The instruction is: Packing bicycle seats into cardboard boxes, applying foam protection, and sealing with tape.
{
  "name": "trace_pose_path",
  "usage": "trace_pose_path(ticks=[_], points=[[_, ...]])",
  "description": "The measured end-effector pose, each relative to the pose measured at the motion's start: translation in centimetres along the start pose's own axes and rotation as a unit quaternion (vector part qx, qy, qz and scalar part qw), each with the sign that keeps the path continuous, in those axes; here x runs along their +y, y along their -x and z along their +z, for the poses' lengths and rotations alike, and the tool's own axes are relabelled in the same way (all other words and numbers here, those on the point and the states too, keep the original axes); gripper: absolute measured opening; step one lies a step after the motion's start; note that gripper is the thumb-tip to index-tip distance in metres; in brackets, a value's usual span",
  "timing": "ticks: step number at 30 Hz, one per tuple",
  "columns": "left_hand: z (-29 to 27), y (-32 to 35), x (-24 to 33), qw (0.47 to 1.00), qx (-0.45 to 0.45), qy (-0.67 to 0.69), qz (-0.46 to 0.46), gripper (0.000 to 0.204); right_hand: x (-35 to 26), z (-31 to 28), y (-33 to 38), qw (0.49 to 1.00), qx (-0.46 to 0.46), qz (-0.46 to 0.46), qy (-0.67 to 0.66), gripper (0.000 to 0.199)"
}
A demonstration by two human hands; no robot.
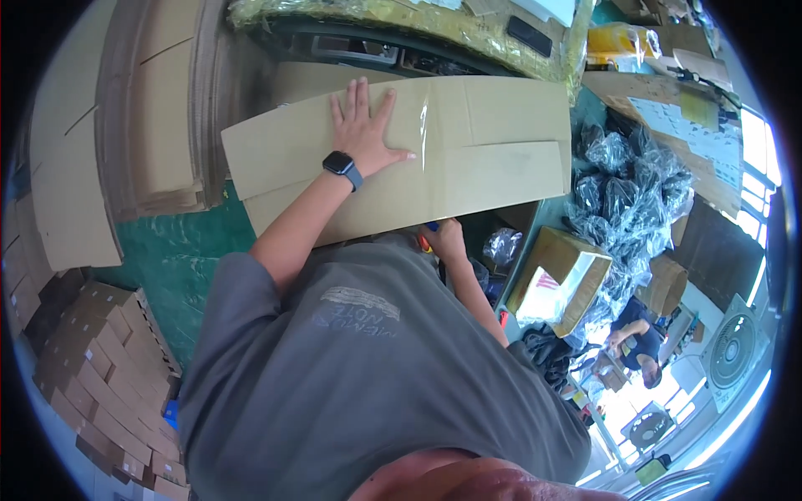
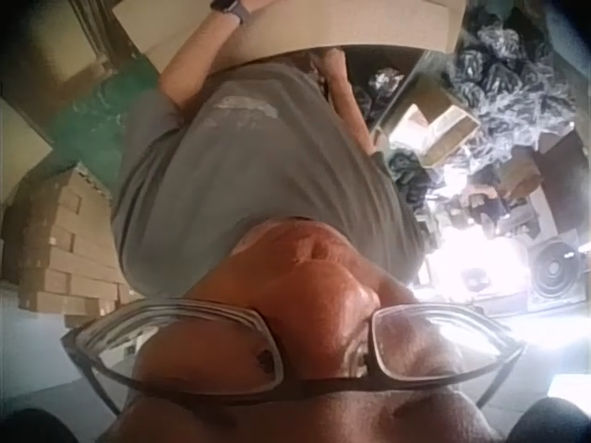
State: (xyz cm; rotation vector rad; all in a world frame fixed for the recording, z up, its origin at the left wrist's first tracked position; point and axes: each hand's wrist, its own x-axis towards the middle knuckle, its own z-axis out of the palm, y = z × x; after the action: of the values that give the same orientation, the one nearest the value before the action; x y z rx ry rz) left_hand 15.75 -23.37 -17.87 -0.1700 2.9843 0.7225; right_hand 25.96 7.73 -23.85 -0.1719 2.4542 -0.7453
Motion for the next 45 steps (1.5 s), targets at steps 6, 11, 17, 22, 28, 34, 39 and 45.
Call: trace_pose_path(ticks=[6, 11, 17, 22, 28, 34, 39, 45], points=[[-7.2, 7.0, -0.8, 0.942, -0.115, 0.297, -0.103, 0.080, -17.8, -17.4, 6.6, 0.994, -0.071, -0.088, -0.016, 0.053], [-13.0, 20.0, 4.3, 0.643, 0.081, 0.761, 0.012, 0.060, -22.1, -14.6, 3.1, 0.835, 0.002, -0.546, -0.070, 0.060], [-13.1, 26.0, 0.0, 0.273, 0.310, 0.909, -0.062, 0.044, -31.6, -9.0, 0.4, 0.805, -0.184, -0.563, 0.042, 0.063], [-9.4, 26.2, -13.5, 0.487, 0.503, 0.636, -0.325, 0.037, -33.1, -3.1, -5.1, 0.748, -0.192, -0.616, 0.154, 0.058], [4.2, 24.7, -22.6, 0.506, 0.242, 0.687, -0.463, 0.044, -34.3, 0.3, -7.0, 0.765, -0.211, -0.557, 0.245, 0.046], [-2.4, 16.2, -16.2, 0.791, 0.133, 0.142, -0.580, 0.074, -32.8, -1.2, -8.6, 0.798, -0.177, -0.528, 0.231, 0.042], [-1.5, 15.8, -15.0, 0.770, 0.167, 0.074, -0.611, 0.079, -22.1, -15.7, -12.5, 0.816, -0.203, -0.497, 0.212, 0.043], [-0.9, 14.3, -14.7, 0.735, 0.215, 0.028, -0.643, 0.082, -7.3, -35.3, -16.6, 0.834, -0.180, -0.421, 0.309, 0.040]])
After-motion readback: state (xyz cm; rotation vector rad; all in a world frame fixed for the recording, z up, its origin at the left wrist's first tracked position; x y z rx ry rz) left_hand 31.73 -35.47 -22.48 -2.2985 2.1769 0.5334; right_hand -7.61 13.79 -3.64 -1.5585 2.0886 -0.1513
